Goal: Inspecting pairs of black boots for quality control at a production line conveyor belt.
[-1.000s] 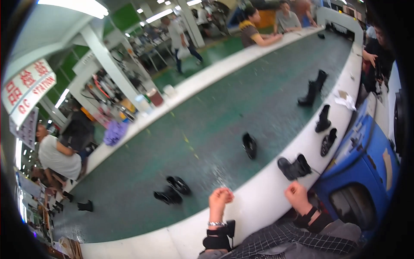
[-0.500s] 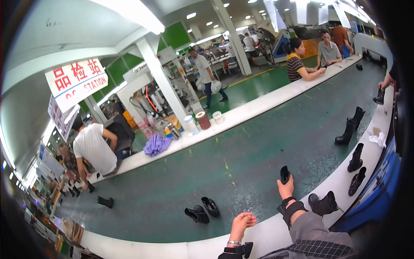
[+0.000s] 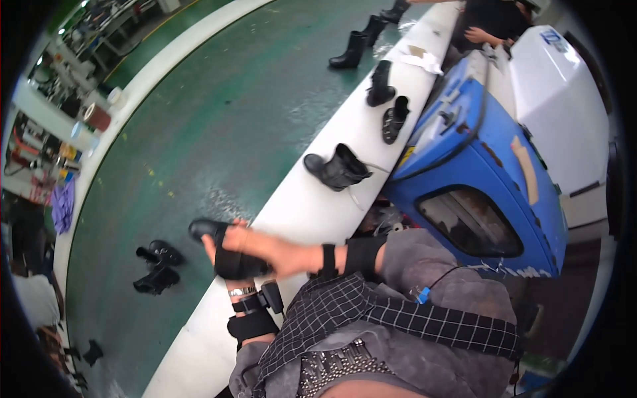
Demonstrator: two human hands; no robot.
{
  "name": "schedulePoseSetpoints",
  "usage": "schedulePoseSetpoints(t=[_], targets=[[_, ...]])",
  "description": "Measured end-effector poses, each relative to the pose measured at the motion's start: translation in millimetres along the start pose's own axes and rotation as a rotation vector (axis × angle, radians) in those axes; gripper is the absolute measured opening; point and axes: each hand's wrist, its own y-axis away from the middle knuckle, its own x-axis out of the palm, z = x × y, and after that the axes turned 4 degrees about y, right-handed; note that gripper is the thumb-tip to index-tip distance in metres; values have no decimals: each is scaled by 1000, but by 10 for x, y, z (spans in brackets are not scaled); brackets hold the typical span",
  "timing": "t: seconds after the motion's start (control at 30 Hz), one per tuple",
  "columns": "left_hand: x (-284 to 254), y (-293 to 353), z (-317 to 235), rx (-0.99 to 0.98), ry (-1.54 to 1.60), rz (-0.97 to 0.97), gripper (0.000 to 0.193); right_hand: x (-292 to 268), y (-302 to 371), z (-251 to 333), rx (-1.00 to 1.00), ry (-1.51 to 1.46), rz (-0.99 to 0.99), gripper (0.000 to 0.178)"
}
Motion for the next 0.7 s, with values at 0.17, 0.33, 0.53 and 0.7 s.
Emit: schedulePoseSetpoints(t=[0.17,0.33,0.53,0.7], targets=[[124,75,55,-24,60,-184,78,-2,449,125,56,13,209,66],[378,178,347,58,-4,-263,74,-633,1045,-62,706,38,-177,18],[580,260,607,121,-223,-242,70,-1250,1580,-651,866,290,-790,61],[697,366,666,-30,-85,-21,69,-1510,1303,-1035,707,-171,-564,66]])
